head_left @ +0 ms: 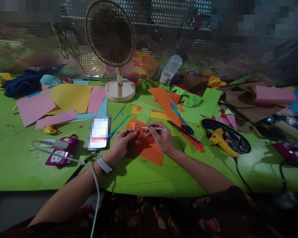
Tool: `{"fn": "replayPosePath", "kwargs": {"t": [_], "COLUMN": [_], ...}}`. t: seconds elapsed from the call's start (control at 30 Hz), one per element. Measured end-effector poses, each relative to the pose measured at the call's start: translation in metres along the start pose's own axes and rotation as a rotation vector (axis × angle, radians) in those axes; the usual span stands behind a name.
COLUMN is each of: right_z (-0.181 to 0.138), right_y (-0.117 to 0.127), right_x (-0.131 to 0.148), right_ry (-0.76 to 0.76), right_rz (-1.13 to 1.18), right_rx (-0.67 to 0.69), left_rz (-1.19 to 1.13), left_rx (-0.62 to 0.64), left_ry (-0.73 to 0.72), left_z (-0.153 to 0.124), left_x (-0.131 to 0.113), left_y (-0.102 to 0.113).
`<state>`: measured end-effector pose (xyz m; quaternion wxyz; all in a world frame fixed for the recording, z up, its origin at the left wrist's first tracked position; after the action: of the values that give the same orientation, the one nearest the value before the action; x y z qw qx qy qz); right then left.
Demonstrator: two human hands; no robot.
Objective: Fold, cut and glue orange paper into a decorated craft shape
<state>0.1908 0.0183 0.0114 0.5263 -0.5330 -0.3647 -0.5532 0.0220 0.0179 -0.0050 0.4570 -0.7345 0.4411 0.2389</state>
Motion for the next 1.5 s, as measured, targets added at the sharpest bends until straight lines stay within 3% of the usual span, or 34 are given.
{"fn": "replayPosePath", "kwargs": {"t": [0.47,0.6,0.73,0.8,0.97,1.1,1.33,1.5], "right_z": [-0.001,0.006,0.016,0.019,0.018,0.013,0.006,0.009], "right_y": [0.004,0.013,0.017,0.017,0.014,0.009,0.005,0.005], "right_x": [0.000,0.012,0.017,0.012,-0.002,-0.001,0.001,-0.005], "right_ry": [0.034,0.219,0.374,0.332,0.152,0.137,0.145,0.070], "right_rz": [-0.013,-0.109,-0.448,-0.525,-0.367,-0.334,-0.321,-0.232], "right_rx": [0.007,-0.024,0.065,0.138,0.206,0.227,0.225,0.226], "left_rz": [0.025,0.071,0.139,0.165,0.158,0.225,0.361,0.308], "left_rx": [-0.002,0.035,0.075,0.065,0.017,0.017,0.034,0.059], "left_ry": [-0.055,-0.097,-0.178,-0.210,-0.220,-0.225,-0.358,-0.322], "left_z": [0.004,0.004,0.005,0.005,0.007,0.007,0.005,0.007], "left_x": [0.002,0.002,0.003,0.003,0.001,0.001,-0.002,-0.001], "left_y": [0.005,0.006,0.006,0.007,0.006,0.006,0.007,0.008]}}
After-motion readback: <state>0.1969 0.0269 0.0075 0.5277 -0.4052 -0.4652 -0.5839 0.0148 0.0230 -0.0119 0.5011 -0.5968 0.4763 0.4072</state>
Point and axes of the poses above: each hand's wrist, its own z-axis towards the middle knuckle, its own y-axis out of the back of the hand, x = y × z, the point moved 3 cm from there along z, towards the middle knuckle, and after that the axes turned 9 degrees about -x, right-handed, at the moved point
